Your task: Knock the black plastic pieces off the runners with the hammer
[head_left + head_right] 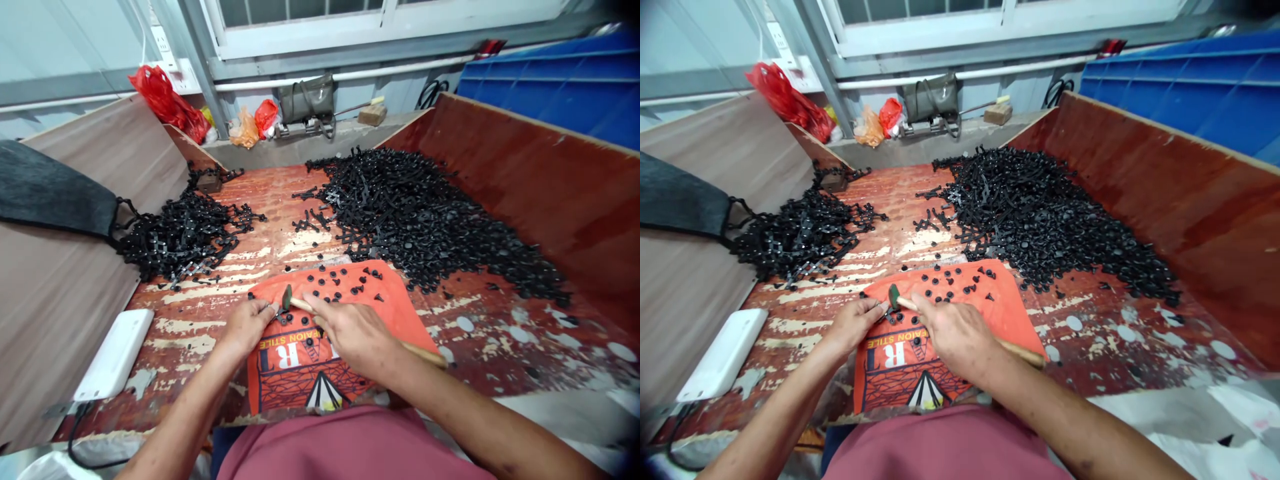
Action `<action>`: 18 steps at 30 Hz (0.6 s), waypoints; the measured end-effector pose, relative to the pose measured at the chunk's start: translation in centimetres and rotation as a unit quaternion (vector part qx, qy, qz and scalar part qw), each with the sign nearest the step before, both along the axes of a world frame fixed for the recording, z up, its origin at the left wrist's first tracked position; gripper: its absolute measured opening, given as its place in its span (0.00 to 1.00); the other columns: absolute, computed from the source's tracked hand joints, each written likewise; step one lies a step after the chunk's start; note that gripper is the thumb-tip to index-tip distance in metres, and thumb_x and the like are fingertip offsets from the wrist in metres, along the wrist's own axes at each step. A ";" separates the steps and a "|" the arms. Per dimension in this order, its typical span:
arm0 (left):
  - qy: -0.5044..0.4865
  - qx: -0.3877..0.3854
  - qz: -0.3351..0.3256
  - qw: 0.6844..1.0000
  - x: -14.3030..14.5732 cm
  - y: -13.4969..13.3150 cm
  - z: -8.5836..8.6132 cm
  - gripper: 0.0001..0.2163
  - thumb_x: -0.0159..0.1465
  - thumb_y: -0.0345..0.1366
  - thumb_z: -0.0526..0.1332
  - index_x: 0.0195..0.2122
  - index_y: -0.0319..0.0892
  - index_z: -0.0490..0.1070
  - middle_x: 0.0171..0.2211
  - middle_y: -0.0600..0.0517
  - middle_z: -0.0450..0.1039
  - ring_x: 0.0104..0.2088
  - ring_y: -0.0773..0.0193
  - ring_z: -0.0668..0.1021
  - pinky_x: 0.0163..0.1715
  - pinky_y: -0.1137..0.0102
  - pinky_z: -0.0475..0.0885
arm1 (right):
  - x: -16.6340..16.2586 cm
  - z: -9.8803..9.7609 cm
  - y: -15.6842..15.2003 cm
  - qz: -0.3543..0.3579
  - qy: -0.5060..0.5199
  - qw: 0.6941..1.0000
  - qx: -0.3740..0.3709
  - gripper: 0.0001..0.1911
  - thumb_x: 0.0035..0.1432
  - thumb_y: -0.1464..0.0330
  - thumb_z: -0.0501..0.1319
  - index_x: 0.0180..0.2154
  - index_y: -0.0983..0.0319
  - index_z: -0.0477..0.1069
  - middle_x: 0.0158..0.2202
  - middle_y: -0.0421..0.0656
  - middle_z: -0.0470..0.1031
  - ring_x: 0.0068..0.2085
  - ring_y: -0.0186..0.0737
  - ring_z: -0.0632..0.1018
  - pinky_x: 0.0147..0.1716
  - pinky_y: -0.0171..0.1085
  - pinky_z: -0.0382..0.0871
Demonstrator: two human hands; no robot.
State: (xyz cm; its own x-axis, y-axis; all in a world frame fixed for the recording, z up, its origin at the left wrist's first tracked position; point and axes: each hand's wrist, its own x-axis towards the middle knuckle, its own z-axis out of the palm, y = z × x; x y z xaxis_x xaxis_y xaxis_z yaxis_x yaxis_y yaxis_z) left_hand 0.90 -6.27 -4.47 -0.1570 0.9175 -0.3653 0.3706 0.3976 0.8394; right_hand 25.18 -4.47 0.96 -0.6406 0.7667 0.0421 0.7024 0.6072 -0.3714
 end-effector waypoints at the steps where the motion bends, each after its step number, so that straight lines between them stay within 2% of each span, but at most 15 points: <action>1: -0.023 0.000 0.006 1.000 0.2 -0.1 0.4 0.20 0.52 0.54 0.64 0.18 0.42 0.65 0.15 0.58 0.60 0.17 0.69 0.61 0.19 0.73 0.51 | -0.1 0.1 0.1 -0.001 -0.008 1.000 -0.002 0.24 0.69 0.67 0.53 0.64 0.52 0.62 0.33 0.42 0.82 0.32 0.44 0.81 0.31 0.37 0.72; 2: -0.053 -0.001 0.015 0.999 0.4 -0.3 0.9 0.20 0.52 0.54 0.65 0.19 0.42 0.65 0.16 0.58 0.60 0.17 0.70 0.61 0.19 0.73 0.52 | 0.0 0.4 0.3 -0.004 0.005 1.000 -0.008 0.24 0.69 0.66 0.53 0.65 0.51 0.61 0.35 0.42 0.83 0.32 0.43 0.81 0.31 0.37 0.72; 4: -0.124 -0.004 0.037 0.992 0.8 -0.8 2.3 0.20 0.52 0.54 0.65 0.23 0.41 0.66 0.16 0.61 0.57 0.17 0.72 0.57 0.18 0.74 0.51 | 0.4 1.1 0.7 -0.020 0.078 0.996 -0.026 0.25 0.70 0.66 0.52 0.66 0.47 0.57 0.45 0.41 0.82 0.38 0.41 0.82 0.36 0.37 0.74; 6: -0.183 -0.001 0.048 0.982 1.2 -1.5 3.8 0.18 0.54 0.52 0.66 0.28 0.41 0.68 0.17 0.63 0.53 0.16 0.74 0.54 0.17 0.76 0.50 | 1.3 1.9 1.0 -0.041 0.156 0.986 -0.041 0.26 0.72 0.67 0.49 0.67 0.45 0.54 0.57 0.39 0.75 0.47 0.40 0.81 0.45 0.38 0.74; 9: -0.202 0.008 0.045 0.978 1.8 -2.2 4.9 0.18 0.55 0.50 0.67 0.33 0.39 0.70 0.18 0.64 0.52 0.16 0.76 0.53 0.16 0.77 0.52 | 2.7 2.3 1.1 -0.061 0.171 0.982 -0.051 0.25 0.71 0.67 0.50 0.66 0.43 0.56 0.61 0.36 0.70 0.53 0.42 0.78 0.52 0.42 0.72; 13: -0.201 -0.008 0.056 0.978 2.4 -2.4 3.9 0.18 0.55 0.50 0.67 0.31 0.41 0.67 0.16 0.65 0.52 0.13 0.76 0.53 0.12 0.77 0.54 | 3.7 0.9 0.1 -0.061 0.152 0.982 -0.090 0.25 0.71 0.66 0.51 0.65 0.41 0.57 0.58 0.34 0.73 0.48 0.41 0.81 0.48 0.43 0.76; 18: -0.165 -0.018 0.048 0.985 2.5 -2.5 2.3 0.18 0.56 0.52 0.66 0.29 0.41 0.66 0.14 0.65 0.53 0.11 0.75 0.57 0.11 0.77 0.56 | 3.8 -0.6 -0.9 -0.051 0.168 0.979 -0.108 0.26 0.71 0.68 0.50 0.65 0.40 0.56 0.60 0.31 0.70 0.51 0.39 0.79 0.54 0.44 0.72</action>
State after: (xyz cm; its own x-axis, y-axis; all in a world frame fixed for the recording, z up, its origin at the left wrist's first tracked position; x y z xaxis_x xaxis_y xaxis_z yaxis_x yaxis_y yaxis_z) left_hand 3.43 -8.73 -2.20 -0.1091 0.8897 -0.4433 0.0395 0.4495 0.8924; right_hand 29.01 -5.33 0.32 -0.5374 0.8407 0.0662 0.5726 0.4214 -0.7032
